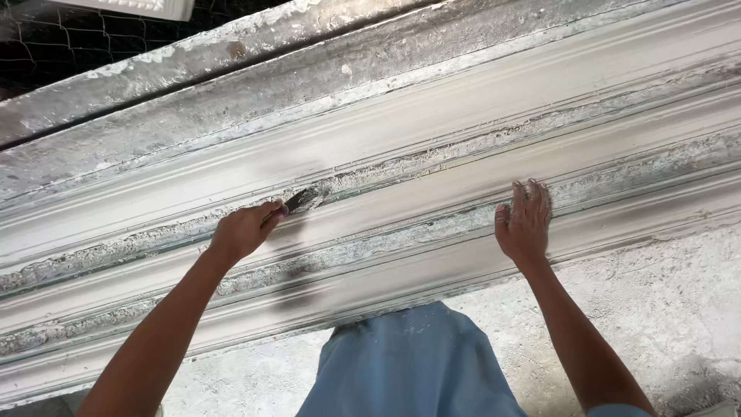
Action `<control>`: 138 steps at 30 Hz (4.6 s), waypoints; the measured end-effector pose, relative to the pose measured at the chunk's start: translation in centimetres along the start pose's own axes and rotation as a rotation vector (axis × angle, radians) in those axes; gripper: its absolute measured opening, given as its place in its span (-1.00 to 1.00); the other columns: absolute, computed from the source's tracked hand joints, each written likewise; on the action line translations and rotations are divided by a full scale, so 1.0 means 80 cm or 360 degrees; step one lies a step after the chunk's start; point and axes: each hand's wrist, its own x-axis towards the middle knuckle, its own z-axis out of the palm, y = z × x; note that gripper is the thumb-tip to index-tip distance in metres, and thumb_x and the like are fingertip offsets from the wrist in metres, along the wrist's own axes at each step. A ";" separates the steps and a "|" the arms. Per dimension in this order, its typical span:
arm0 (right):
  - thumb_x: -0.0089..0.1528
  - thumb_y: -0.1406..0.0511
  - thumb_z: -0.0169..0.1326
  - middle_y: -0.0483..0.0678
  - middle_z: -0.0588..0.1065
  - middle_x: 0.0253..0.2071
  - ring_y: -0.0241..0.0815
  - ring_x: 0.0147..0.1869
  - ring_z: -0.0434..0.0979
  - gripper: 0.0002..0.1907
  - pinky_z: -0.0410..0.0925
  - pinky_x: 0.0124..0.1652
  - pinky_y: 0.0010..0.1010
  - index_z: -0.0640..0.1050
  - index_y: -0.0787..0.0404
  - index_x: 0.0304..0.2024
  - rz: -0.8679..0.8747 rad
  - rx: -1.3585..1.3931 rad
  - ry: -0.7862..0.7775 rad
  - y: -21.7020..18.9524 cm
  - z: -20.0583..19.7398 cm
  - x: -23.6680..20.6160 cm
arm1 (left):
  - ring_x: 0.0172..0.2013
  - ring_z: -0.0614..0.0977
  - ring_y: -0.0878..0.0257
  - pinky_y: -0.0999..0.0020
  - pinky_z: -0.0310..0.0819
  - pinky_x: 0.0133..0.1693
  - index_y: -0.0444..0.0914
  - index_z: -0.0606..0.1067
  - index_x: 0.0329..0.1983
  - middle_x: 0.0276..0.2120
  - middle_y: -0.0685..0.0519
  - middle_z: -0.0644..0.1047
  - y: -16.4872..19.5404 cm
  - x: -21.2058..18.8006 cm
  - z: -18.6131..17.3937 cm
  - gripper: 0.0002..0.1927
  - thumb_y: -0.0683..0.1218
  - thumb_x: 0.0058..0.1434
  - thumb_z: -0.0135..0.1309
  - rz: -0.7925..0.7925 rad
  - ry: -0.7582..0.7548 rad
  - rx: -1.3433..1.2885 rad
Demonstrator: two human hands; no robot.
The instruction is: The person uses a small knife to scrape dried plaster residue out of the grooves of decorative molding strips laid on the workshop floor. They work along the lengths section by section, steadying each strip with one hand while pulling the blade along the profile, and occasionally reposition strips to reach untreated areas.
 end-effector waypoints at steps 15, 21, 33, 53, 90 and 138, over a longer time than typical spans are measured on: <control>0.40 0.12 -0.07 0.33 0.17 0.47 0.37 0.54 0.15 -0.39 0.11 0.40 0.15 0.32 0.14 0.47 0.0075 -0.0062 0.0023 0.004 0.003 -0.001 | -0.18 0.69 0.01 0.01 0.62 -0.26 0.04 0.49 0.22 -0.14 0.05 0.65 0.214 0.151 0.059 -0.63 0.02 0.36 -0.05 0.0608 -0.0053 -0.0104; 0.35 0.06 -0.02 0.34 0.16 0.46 0.38 0.54 0.12 -0.31 0.08 0.41 0.15 0.29 0.18 0.47 0.0129 -0.0118 0.0001 -0.008 0.002 0.000 | -0.16 0.69 0.00 0.18 0.67 -0.49 -0.06 0.22 0.44 0.17 -0.06 0.48 0.039 0.003 0.026 -0.26 -0.24 0.14 -0.01 0.0695 -0.0179 0.0589; 0.35 0.01 -0.01 0.29 0.19 0.44 0.31 0.54 0.14 -0.32 0.10 0.38 0.17 0.29 0.09 0.46 0.0180 -0.0158 -0.0052 -0.004 -0.007 0.004 | -0.33 0.70 0.05 0.11 0.58 -0.47 -0.26 0.37 0.26 -0.21 -0.07 0.63 0.363 0.244 0.131 -0.63 -0.14 0.40 0.00 0.1120 0.0084 0.0430; 0.34 0.04 0.00 0.30 0.20 0.42 0.28 0.54 0.12 -0.32 0.04 0.41 0.15 0.27 0.15 0.45 0.0141 -0.0146 -0.0040 -0.002 -0.010 0.005 | -0.30 0.71 0.03 0.13 0.60 -0.42 -0.28 0.38 0.24 -0.16 -0.06 0.63 0.429 0.278 0.140 -0.62 -0.09 0.39 0.01 0.1073 0.0018 0.0400; 0.48 0.00 -0.19 0.40 0.04 0.55 0.46 0.62 -0.04 -0.31 -0.09 0.46 0.34 0.22 0.25 0.53 -0.0022 -0.0067 0.0062 0.336 -0.087 0.075 | -0.46 0.70 0.04 0.05 0.60 -0.24 0.17 0.34 0.41 -0.50 -0.09 0.64 0.286 0.184 0.029 -0.46 0.28 0.37 -0.11 -0.0266 -0.0627 0.0014; 0.39 0.05 -0.04 0.27 0.22 0.43 0.29 0.55 0.14 -0.38 0.04 0.44 0.18 0.28 0.02 0.48 0.0157 -0.0108 0.0048 0.328 -0.105 0.084 | -0.34 0.71 -0.07 -0.02 0.62 -0.27 0.03 0.52 0.20 -0.42 -0.09 0.67 0.474 0.289 0.073 -0.61 0.15 0.37 -0.05 0.0001 -0.0304 -0.0169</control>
